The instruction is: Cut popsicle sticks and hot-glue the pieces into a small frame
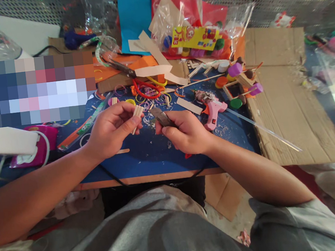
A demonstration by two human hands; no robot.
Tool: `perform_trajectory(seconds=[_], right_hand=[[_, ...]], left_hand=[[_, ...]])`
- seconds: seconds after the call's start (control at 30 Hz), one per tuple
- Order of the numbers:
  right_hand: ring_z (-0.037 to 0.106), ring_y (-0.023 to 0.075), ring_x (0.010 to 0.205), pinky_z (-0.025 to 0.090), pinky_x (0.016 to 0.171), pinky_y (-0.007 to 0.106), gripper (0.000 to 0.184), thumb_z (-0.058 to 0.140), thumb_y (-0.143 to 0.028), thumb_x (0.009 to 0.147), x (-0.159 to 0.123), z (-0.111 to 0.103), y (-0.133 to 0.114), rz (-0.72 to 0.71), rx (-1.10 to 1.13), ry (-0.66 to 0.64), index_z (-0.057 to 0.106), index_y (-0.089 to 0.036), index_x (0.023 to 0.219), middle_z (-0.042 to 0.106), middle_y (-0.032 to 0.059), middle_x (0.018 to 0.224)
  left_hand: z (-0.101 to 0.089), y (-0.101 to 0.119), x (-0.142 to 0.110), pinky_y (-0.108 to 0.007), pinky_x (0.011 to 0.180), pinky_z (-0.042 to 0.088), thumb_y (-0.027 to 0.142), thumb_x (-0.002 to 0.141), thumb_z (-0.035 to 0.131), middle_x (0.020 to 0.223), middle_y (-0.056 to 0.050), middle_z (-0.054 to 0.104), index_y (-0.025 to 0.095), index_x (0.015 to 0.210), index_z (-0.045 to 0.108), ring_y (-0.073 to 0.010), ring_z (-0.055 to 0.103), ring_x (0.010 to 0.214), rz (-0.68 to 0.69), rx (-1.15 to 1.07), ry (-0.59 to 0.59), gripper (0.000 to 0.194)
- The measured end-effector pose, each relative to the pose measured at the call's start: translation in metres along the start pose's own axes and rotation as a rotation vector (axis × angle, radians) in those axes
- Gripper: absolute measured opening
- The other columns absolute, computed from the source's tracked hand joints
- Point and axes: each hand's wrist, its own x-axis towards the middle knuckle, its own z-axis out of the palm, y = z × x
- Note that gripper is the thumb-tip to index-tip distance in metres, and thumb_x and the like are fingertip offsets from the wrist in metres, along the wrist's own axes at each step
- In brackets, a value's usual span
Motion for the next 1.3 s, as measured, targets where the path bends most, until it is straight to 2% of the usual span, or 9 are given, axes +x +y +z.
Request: perform_trajectory(seconds=[0.2,0.6,1.13,1.3], right_hand=[[0.05,0.0099,0.041,0.035,0.041,0.025,0.007,0.063,-0.026,0.093,-0.0009,0.0002,-0.0009,0.005,-0.038,-0.006,0.068,-0.021,0.092,0.056,-0.0077,0.056],[0.053,0.0119,0.057,0.04,0.054,0.027,0.01,0.059,-0.024,0.093,0.0006,0.0,-0.0012,-0.076,-0.142,-0.004,0.068,-0.02,0.09,0.061,-0.0031,0.067],[0.057,0.0145,0.065,0.041,0.055,0.027,0.012,0.061,-0.027,0.1,-0.0017,-0.0022,0.0,-0.108,-0.174,-0.017,0.069,-0.021,0.093,0.066,0.0004,0.073],[0.056,0.0151,0.063,0.039,0.053,0.028,0.022,0.063,-0.038,0.107,-0.0026,-0.003,0.0015,-0.11,-0.173,-0.029,0.07,-0.021,0.095,0.062,-0.0004,0.069]], left_hand=[[0.0011,-0.0005,0.0008,-0.02,0.06,0.061,0.063,0.098,0.088,0.081,-0.002,0.074,0.02,0.1,0.077,-0.0113,0.068,0.066,-0.003,0.003,0.007,0.044],[0.0018,-0.0003,0.001,-0.019,0.059,0.061,0.061,0.097,0.089,0.081,-0.002,0.074,0.019,0.1,0.077,-0.0106,0.067,0.066,0.0,-0.006,0.003,0.043],[0.0012,-0.0001,0.0013,-0.022,0.061,0.06,0.062,0.099,0.087,0.079,-0.001,0.073,0.02,0.098,0.075,-0.0109,0.066,0.064,-0.006,0.008,-0.012,0.043],[0.0015,0.0001,0.0009,-0.022,0.06,0.058,0.063,0.098,0.087,0.079,-0.001,0.072,0.02,0.098,0.075,-0.0111,0.066,0.064,-0.007,0.008,-0.009,0.045]])
